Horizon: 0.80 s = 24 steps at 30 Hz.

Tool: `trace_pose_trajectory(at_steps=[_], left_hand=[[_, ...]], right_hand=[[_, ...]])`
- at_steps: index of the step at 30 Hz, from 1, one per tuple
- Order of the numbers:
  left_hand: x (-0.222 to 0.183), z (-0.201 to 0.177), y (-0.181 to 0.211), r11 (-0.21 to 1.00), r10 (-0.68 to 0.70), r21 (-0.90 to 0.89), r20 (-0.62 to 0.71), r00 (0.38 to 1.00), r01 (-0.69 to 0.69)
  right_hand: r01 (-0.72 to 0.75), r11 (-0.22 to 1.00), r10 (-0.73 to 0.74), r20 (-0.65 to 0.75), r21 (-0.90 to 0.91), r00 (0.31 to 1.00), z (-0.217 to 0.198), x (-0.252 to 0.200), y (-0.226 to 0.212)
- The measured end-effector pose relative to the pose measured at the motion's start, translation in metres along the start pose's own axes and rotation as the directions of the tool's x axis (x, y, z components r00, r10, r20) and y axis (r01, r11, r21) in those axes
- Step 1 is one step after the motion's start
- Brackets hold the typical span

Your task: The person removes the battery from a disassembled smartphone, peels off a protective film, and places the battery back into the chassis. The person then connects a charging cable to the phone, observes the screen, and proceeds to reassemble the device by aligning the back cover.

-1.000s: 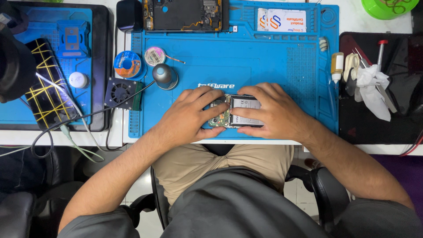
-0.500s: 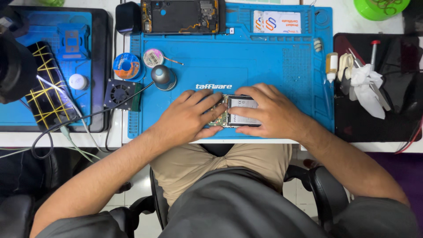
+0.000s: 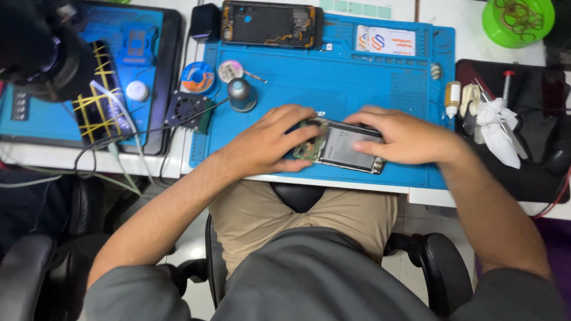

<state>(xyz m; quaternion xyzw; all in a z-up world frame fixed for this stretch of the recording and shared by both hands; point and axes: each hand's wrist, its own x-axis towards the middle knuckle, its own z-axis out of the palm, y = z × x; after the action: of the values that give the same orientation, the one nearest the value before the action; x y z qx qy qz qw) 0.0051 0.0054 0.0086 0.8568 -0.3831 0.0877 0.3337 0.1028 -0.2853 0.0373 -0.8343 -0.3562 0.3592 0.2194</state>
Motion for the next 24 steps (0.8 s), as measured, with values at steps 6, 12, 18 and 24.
trace_pose_trajectory(at_steps=[6,12,18,24], left_hand=[[-0.005,-0.030,0.032,0.985,-0.065,0.146,-0.195,0.979,0.095],[-0.115,-0.090,0.062,0.817,-0.372,0.158,-0.591,0.716,0.554],[-0.216,-0.005,0.098,0.483,-0.667,-0.124,-0.694,0.272,0.867],[-0.259,0.114,0.076,0.423,-0.755,-0.460,-0.655,0.023,0.780]], right_hand=[[0.159,0.773,-0.086,-0.147,0.615,0.985,0.015,0.010,0.043],[0.454,0.305,0.065,-0.494,0.837,0.867,0.018,0.023,0.055],[0.421,0.113,0.167,-0.435,0.900,0.885,0.023,0.022,0.057],[0.379,0.128,0.181,-0.397,0.917,0.900,0.027,0.022,0.063]])
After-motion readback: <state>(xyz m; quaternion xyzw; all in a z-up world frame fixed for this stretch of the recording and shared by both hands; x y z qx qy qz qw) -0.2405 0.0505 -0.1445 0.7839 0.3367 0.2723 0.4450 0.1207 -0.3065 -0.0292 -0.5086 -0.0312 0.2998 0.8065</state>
